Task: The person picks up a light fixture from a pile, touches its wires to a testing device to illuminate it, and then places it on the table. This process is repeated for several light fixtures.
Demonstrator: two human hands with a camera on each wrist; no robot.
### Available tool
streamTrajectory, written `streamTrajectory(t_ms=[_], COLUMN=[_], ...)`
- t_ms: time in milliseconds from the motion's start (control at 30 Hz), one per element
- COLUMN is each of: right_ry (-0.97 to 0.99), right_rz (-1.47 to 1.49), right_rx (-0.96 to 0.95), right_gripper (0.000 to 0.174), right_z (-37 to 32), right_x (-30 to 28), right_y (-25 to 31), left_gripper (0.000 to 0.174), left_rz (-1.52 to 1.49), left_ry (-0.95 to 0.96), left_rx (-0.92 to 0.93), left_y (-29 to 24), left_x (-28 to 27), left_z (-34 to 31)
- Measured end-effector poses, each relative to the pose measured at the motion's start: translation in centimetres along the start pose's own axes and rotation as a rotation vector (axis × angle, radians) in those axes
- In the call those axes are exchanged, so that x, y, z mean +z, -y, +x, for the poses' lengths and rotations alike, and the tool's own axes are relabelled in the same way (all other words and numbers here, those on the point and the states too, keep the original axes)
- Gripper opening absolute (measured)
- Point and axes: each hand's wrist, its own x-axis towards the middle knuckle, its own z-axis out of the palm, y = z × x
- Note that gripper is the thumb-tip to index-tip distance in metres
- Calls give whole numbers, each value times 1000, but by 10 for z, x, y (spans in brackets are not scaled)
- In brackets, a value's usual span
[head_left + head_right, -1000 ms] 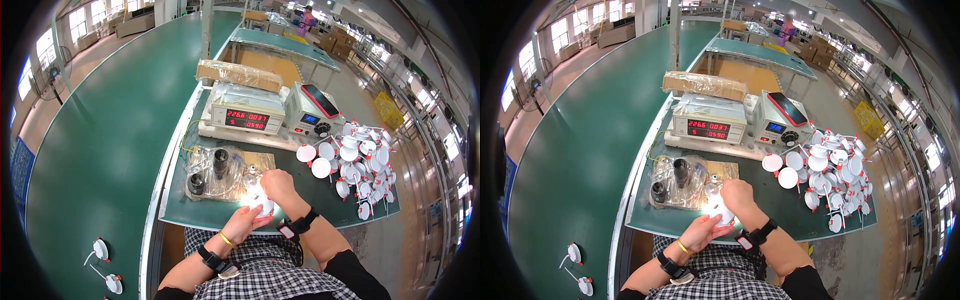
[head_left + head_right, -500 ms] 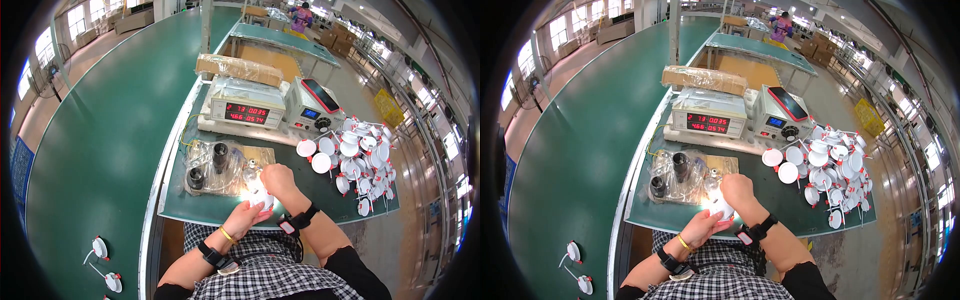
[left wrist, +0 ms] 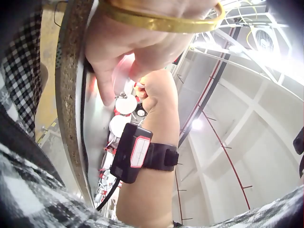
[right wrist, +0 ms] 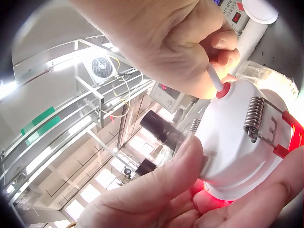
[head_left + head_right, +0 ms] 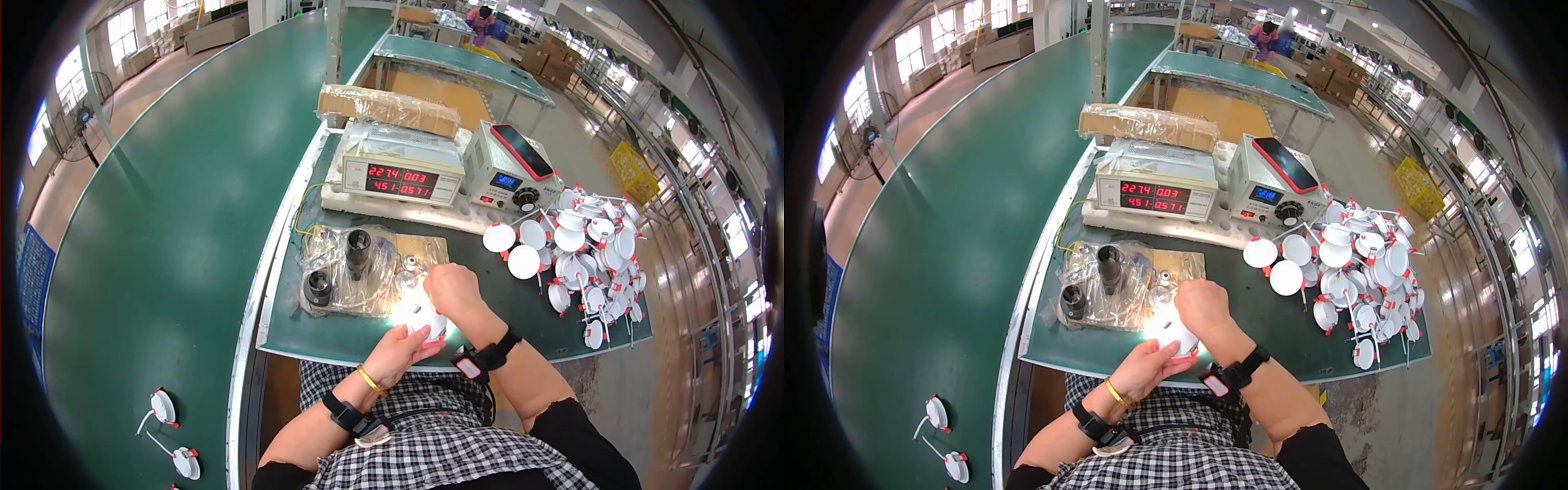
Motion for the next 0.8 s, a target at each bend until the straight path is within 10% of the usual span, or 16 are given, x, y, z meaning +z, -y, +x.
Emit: streamTrajectory(t_ms=[800], right_ry=[-16], right_rz=[8], right_rx=[1], right_gripper=[20], right_z=[0], right_x=[1], right_y=[-1], left_gripper=[36], left_rz=[24], left_ry=[-23], left_rx=[1], left_y=[-1], left_x=[3], left_z=[1])
